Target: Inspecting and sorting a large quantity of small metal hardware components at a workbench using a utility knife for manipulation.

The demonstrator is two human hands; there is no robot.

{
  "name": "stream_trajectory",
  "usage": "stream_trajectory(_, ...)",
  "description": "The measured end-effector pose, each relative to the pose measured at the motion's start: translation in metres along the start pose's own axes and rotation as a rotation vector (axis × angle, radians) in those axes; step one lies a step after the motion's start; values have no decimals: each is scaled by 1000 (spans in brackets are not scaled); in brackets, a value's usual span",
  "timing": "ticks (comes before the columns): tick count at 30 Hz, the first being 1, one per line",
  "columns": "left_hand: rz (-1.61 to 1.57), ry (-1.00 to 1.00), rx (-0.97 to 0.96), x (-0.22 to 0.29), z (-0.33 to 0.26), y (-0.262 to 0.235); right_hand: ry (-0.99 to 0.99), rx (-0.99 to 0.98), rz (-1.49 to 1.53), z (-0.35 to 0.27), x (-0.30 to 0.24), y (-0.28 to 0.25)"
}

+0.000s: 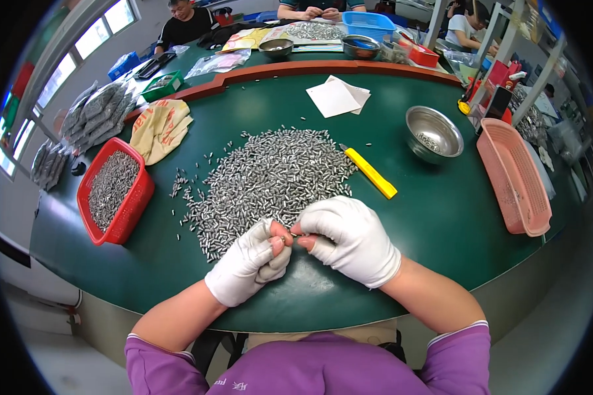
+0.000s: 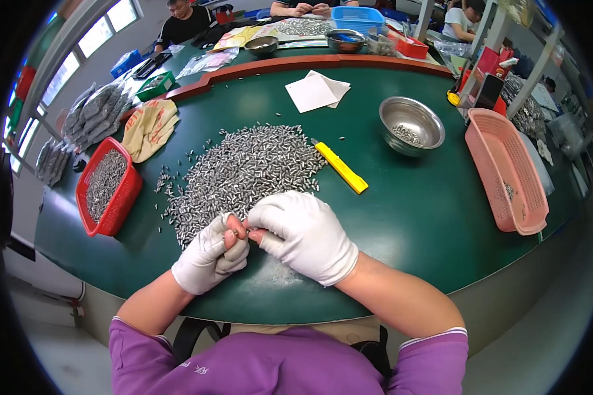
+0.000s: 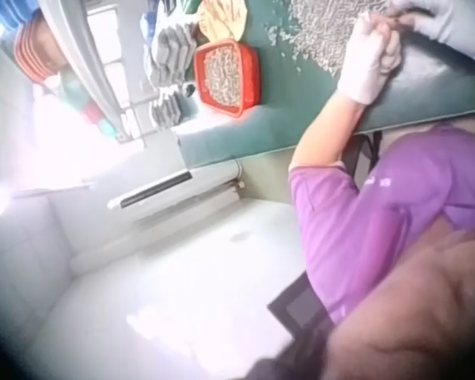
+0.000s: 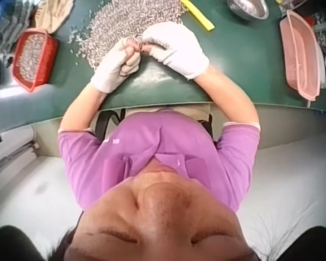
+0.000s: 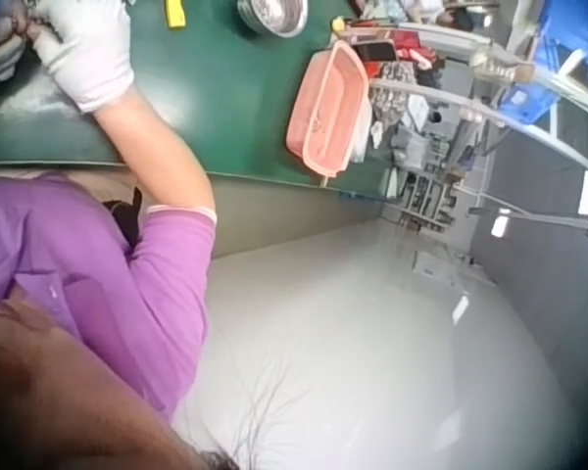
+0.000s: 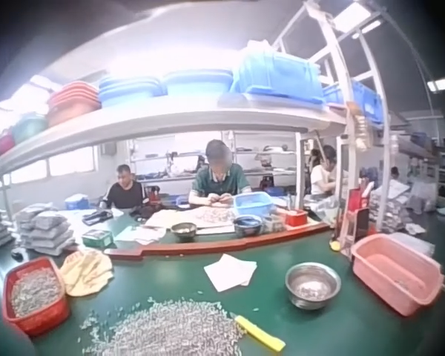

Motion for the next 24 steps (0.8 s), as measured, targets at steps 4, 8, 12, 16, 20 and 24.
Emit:
stream_trajectory(4,9,-19,10,-2,-1,-4,-2,-12,-19,-2,0,3)
stream_trajectory(8,17,-24,23,-5,-2,-6,-57,-1,10,1,-8,1)
stream_trajectory(12,15,-28,2,-6,-2,-5,-110,-30,-36,3,-14,2)
stream_trajectory(16,-20,-55,2,-10,-2,-6,-151,-35,-111,3,-17,1)
stream_trajectory(20,-40,-75,-2,-13,-1,-6,-152,-49,-117,2,-14,1)
stream_trajectory(24,-71,-84,0,-13,-2,-8,-112,-39,-117,3,-8,2)
Point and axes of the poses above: each hand's wrist, its own z-axis towards the middle knuckle, its own y-axis out of the palm, x = y × z, the point moved 9 cm from there along z, towards the middle knuckle, and after that the axes turned 2 degrees about -y, right-handed, at the moved point
